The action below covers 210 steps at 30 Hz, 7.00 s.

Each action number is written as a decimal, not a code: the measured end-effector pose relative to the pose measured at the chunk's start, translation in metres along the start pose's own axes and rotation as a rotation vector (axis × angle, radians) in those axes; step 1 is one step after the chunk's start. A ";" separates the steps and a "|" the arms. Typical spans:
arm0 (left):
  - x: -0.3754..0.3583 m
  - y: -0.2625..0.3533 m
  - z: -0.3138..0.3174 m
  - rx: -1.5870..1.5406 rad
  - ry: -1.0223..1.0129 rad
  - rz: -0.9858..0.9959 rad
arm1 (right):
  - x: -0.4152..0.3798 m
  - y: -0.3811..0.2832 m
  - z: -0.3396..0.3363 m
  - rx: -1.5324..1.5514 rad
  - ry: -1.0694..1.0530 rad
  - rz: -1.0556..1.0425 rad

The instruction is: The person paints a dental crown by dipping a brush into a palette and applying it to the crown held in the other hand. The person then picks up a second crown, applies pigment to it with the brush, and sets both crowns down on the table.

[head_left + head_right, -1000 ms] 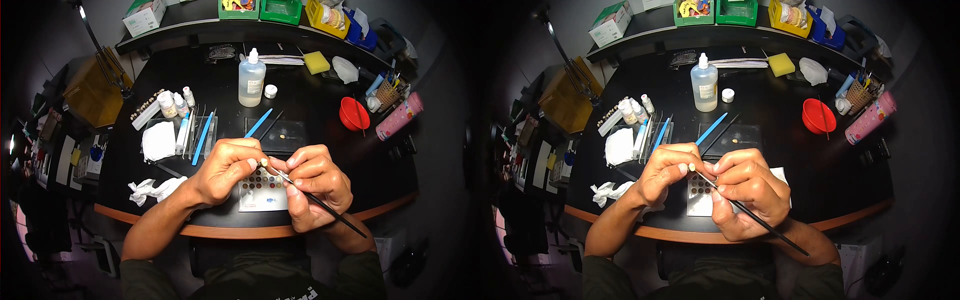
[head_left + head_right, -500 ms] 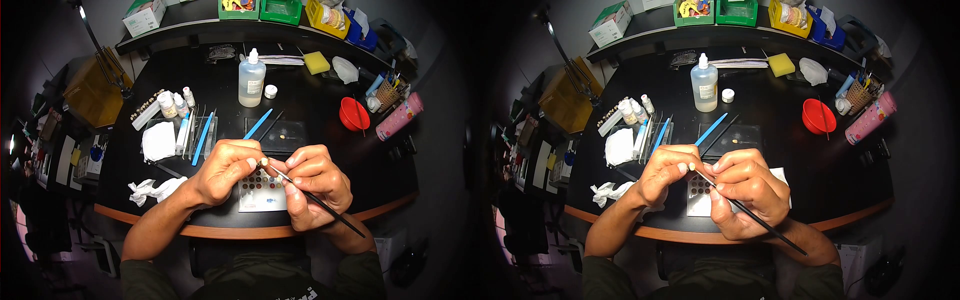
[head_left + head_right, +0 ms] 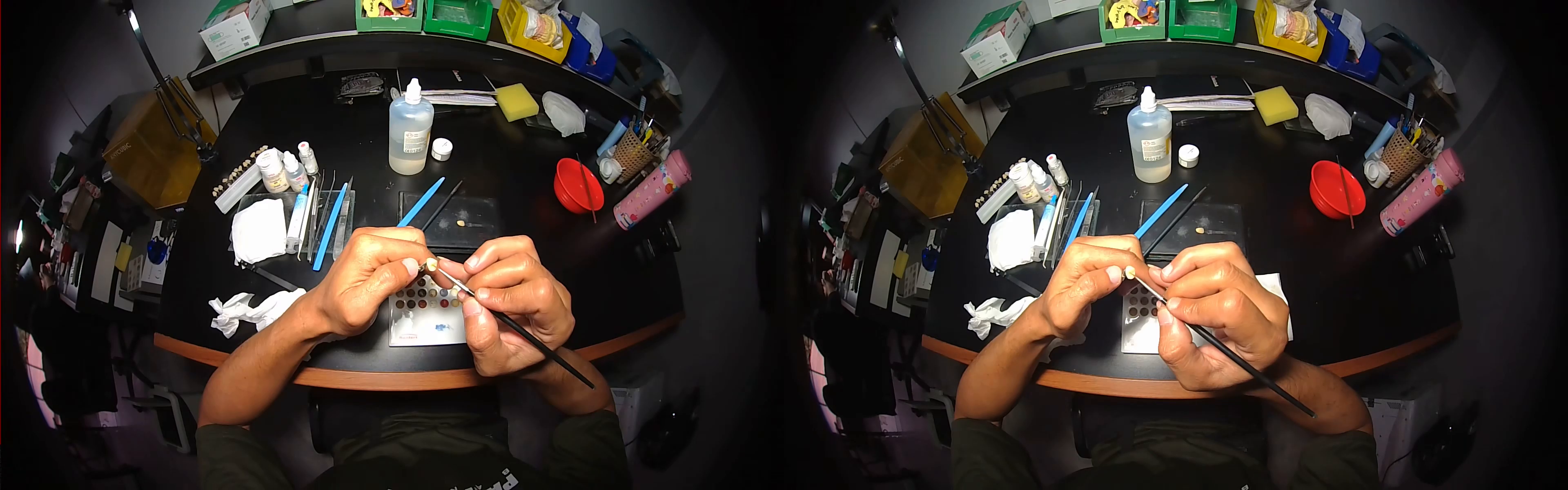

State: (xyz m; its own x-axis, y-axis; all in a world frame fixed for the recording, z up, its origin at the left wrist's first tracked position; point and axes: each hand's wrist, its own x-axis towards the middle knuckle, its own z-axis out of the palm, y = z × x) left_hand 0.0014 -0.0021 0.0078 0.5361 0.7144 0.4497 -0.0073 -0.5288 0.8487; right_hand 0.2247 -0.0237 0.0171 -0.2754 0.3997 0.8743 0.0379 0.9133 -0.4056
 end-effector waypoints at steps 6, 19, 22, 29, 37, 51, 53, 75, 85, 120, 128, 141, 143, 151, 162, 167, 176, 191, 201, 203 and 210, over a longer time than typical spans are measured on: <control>0.000 0.003 0.001 0.012 0.001 -0.063 | -0.001 -0.001 0.002 0.028 0.034 0.014; -0.001 0.003 0.000 0.001 -0.003 -0.078 | -0.001 -0.001 0.000 0.013 -0.012 0.011; -0.002 0.001 0.001 0.003 -0.003 -0.066 | 0.000 -0.001 0.000 0.026 -0.008 0.011; -0.002 0.001 0.002 -0.002 0.010 -0.047 | -0.001 0.000 0.001 0.056 0.039 0.015; -0.002 -0.005 0.000 0.026 -0.001 -0.026 | -0.005 0.000 -0.004 0.077 -0.043 0.028; -0.001 -0.004 -0.001 0.051 -0.007 -0.006 | -0.005 0.000 -0.002 0.087 -0.003 0.044; -0.001 -0.007 0.000 0.045 -0.001 -0.004 | -0.005 -0.001 -0.005 0.100 -0.055 0.043; -0.001 -0.005 -0.001 0.053 -0.007 -0.005 | -0.005 0.000 0.000 0.056 0.027 0.036; -0.002 -0.007 -0.001 0.045 -0.003 0.000 | -0.005 0.000 0.000 0.055 0.023 0.030; -0.001 -0.001 0.000 0.011 -0.007 -0.055 | -0.004 0.001 0.003 0.054 0.032 0.028; -0.003 -0.003 -0.001 0.025 -0.020 -0.066 | -0.004 -0.001 0.002 0.067 0.027 0.029; -0.001 0.001 0.000 0.013 -0.009 -0.053 | -0.005 0.000 0.002 0.079 0.031 0.033; -0.003 -0.004 -0.001 0.012 -0.009 -0.050 | -0.004 -0.001 0.002 0.078 0.031 0.031; -0.003 -0.005 0.000 0.013 -0.004 -0.036 | -0.005 -0.001 0.001 0.081 0.036 0.032; -0.002 0.001 0.000 -0.001 -0.007 -0.071 | -0.002 0.000 0.001 0.051 0.027 0.013; -0.001 0.004 0.001 0.002 -0.002 -0.084 | -0.003 0.000 0.002 0.051 0.021 0.014; -0.002 -0.002 0.000 0.019 -0.005 -0.059 | -0.003 0.000 0.001 0.044 0.013 0.021; -0.002 -0.004 0.003 -0.043 0.026 0.015 | -0.003 0.000 0.001 0.072 0.034 0.018; -0.002 -0.002 0.003 -0.017 0.023 -0.001 | -0.001 0.000 0.002 0.035 0.034 0.012; -0.002 -0.002 0.003 -0.019 0.023 -0.001 | -0.001 0.000 0.002 0.030 0.033 0.011; -0.002 0.002 0.000 0.029 -0.015 -0.056 | -0.002 -0.001 0.002 0.033 0.033 0.012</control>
State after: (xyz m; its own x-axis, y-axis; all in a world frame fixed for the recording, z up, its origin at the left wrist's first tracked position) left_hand 0.0003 -0.0043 0.0090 0.5473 0.7364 0.3976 0.0471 -0.5015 0.8639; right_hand 0.2232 -0.0251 0.0152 -0.2436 0.4139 0.8771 0.0091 0.9053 -0.4247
